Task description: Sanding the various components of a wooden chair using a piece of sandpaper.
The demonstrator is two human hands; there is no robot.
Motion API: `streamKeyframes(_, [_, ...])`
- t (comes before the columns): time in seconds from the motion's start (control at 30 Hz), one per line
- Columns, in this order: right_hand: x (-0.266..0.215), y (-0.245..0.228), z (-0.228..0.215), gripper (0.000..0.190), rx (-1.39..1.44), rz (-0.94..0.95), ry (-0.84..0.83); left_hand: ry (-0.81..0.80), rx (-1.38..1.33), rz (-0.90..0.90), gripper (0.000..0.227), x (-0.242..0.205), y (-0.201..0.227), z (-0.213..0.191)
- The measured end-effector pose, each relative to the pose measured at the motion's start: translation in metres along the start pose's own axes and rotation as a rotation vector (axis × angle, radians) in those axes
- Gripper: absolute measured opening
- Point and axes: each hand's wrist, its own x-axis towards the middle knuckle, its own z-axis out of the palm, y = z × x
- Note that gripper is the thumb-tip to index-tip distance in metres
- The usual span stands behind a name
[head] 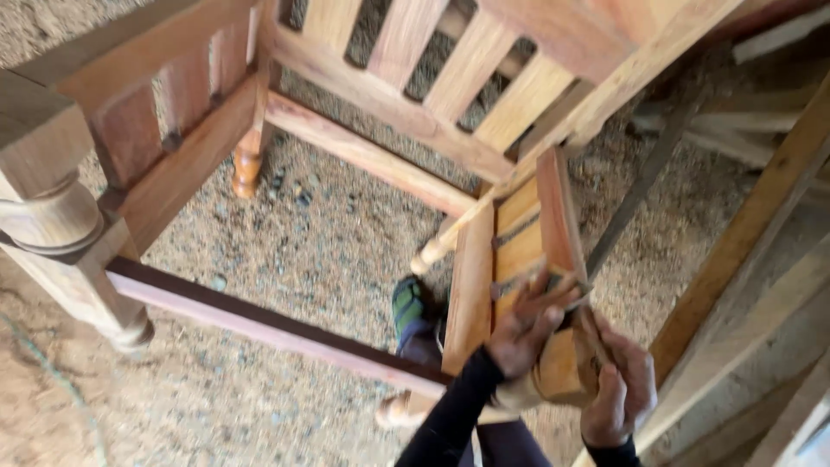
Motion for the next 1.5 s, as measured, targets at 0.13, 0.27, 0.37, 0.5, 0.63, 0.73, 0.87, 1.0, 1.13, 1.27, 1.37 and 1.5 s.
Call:
streamKeyframes(0.13, [0.005,0.01,0.002,0.038,0.046,0.011,0.026,0.055,-0.221,-0.004,0.046,-0.002,-0.034,0.003])
streamKeyframes(0.27, [0.006,0.001,0.005,0.04,0.077,0.032,-0.002,0.084,0.198,0.017,0.05,0.055,-0.04,-0.01])
streamKeyframes(0.37, [0.008,-0.002,0.005,0.039,0.065,0.019,0.003,0.158,0.365,-0.078,0.048,0.119,-0.05,-0.024])
streamKeyframes(0.5, [0.006,0.003,0.004,0.04,0.002,0.07,-0.029,0.204,0.247,-0.129,0.047,0.079,-0.051,-0.012])
streamKeyframes(0.63, [0.003,0.019,0.005,0.033,0.146,0.035,0.018,0.188,0.188,-0.028,0.048,0.034,-0.029,-0.005])
streamKeyframes(0.73, [0.004,0.041,-0.015,0.034,0.162,0.075,-0.054,0.221,0.29,-0.104,0.048,0.089,-0.049,-0.008])
streamKeyframes(0.87, [0.001,0.117,-0.058,0.041,-0.25,-0.301,-0.291,0.239,0.472,-0.399,0.045,0.189,-0.085,-0.034])
streamKeyframes(1.0, [0.021,0.136,-0.072,0.051,-0.111,-0.053,-0.381,0.332,0.598,-0.322,0.039,0.129,-0.062,-0.01])
streamKeyframes(1.13, [0.095,0.105,-0.045,0.07,0.523,0.667,-0.439,0.3,0.452,-0.021,0.042,0.088,-0.037,-0.002])
streamKeyframes(1.27, [0.112,0.134,-0.01,0.061,0.077,0.949,-0.469,0.121,0.528,-0.624,0.053,0.187,-0.084,-0.042])
streamKeyframes(1.37, [0.128,0.115,0.0,0.056,-0.085,0.826,-0.499,0.195,0.576,-0.477,0.051,0.243,-0.149,-0.06])
streamKeyframes(1.5, [0.142,0.121,-0.004,0.049,-0.061,0.763,-0.516,0.366,0.543,-0.432,0.058,0.206,-0.126,-0.05])
